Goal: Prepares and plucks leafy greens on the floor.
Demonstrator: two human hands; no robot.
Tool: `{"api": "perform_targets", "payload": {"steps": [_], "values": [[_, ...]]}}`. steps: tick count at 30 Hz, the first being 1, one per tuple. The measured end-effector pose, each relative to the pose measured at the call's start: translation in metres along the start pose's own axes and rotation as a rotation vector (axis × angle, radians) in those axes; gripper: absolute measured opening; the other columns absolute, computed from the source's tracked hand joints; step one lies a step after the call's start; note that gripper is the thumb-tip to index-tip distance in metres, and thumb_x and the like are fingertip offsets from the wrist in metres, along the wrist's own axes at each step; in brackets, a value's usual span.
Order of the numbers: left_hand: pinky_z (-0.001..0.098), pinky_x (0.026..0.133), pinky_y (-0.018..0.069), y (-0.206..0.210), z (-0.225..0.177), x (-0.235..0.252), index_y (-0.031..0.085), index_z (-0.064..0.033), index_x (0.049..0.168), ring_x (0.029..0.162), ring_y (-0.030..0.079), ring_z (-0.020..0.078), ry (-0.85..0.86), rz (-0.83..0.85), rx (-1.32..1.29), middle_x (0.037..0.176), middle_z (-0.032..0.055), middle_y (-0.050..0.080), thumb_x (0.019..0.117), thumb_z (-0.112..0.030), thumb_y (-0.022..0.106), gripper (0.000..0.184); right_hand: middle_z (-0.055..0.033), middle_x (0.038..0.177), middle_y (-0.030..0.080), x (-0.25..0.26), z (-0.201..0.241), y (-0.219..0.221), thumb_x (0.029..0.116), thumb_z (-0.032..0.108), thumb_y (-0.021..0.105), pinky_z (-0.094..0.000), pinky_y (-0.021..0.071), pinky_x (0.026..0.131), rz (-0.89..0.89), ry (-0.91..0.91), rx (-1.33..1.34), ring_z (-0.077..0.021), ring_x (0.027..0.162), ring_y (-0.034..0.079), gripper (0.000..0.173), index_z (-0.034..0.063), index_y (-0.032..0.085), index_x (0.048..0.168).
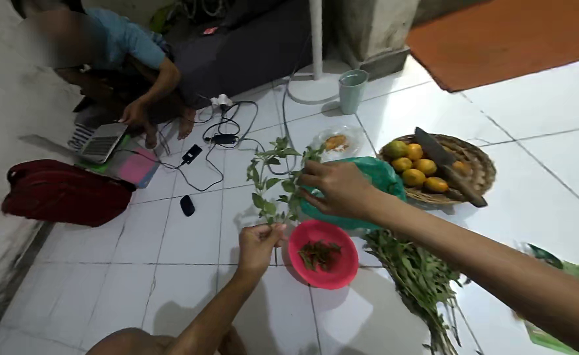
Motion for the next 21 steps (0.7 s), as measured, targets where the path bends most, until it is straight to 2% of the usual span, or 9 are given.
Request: {"api": "perform_targets", "payload": {"steps": [3,9,12,15,19,21], "values": [[0.0161,0.068,0.0531,0.000,0.003,0.001,0.073,0.0042,0.093,0.065,0.063,-0.0021,-0.016,0.001,-0.016,0.075,-0.0027,0.071,0.0978,-0.001,0.063,0.012,-0.0194,0.082,0.067,-0.003,0.006,-0.004,0.0860,0.012,0.069,-0.0499,0.0531,0.052,-0.028,-0.053,-0.014,-0.0367,0.065,0.067,0.014,-0.0007,0.074,0.084],[0.0164,0.067,0.0534,-0.002,0.009,-0.001,0.073,0.0038,0.094,0.065,0.063,-0.0015,-0.051,-0.004,-0.019,0.076,-0.0022,0.071,0.0980,-0.001,0.063,0.012,-0.0222,0.084,0.070,-0.009,0.019,0.003,0.0866,0.005,0.068,-0.0486,0.0534,0.053,-0.041,-0.118,-0.068,-0.0372,0.064,0.068,0.011,-0.0027,0.072,0.081],[0.0159,0.067,0.0528,-0.002,0.010,-0.002,0.073,0.0037,0.092,0.064,0.062,-0.0019,-0.067,-0.010,-0.007,0.075,-0.0022,0.071,0.0978,-0.001,0.063,0.012,-0.0217,0.077,0.069,-0.012,0.020,0.013,0.0862,-0.005,0.065,-0.0487,0.0541,0.054,0.003,-0.102,-0.062,-0.0381,0.061,0.068,0.006,-0.0058,0.070,0.085],[0.0159,0.067,0.0525,-0.002,0.010,-0.002,0.073,0.0036,0.091,0.064,0.062,-0.0019,-0.069,-0.008,-0.009,0.074,-0.0025,0.071,0.0979,0.000,0.063,0.013,-0.0218,0.075,0.067,-0.013,0.023,0.019,0.0842,-0.009,0.063,-0.0489,0.0543,0.054,0.037,-0.090,-0.044,-0.0385,0.059,0.067,0.014,-0.0071,0.073,0.094],[0.0160,0.066,0.0524,-0.001,0.011,-0.002,0.073,0.0037,0.093,0.063,0.062,-0.0017,-0.082,-0.005,-0.004,0.074,-0.0030,0.070,0.0980,0.000,0.063,0.012,-0.0221,0.076,0.068,-0.015,0.032,0.023,0.0834,-0.007,0.063,-0.0459,0.0543,0.053,0.016,-0.163,-0.095,-0.0365,0.058,0.067,0.008,-0.0089,0.071,0.085],[0.0164,0.066,0.0526,0.000,0.011,-0.002,0.073,0.0032,0.093,0.063,0.062,-0.0015,-0.084,0.002,-0.005,0.074,-0.0032,0.070,0.0981,-0.001,0.063,0.012,-0.0211,0.072,0.066,-0.015,0.035,0.022,0.0846,-0.006,0.063,-0.0428,0.0515,0.049,-0.028,-0.197,-0.133,-0.0343,0.054,0.065,0.007,-0.0090,0.069,0.083]]}}
Point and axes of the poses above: each hand's wrist, its own x-axis towards the middle knuckle, its own y-axis out of the palm, z = x × y, the point moved 10 cm from there along x, towards the middle knuckle
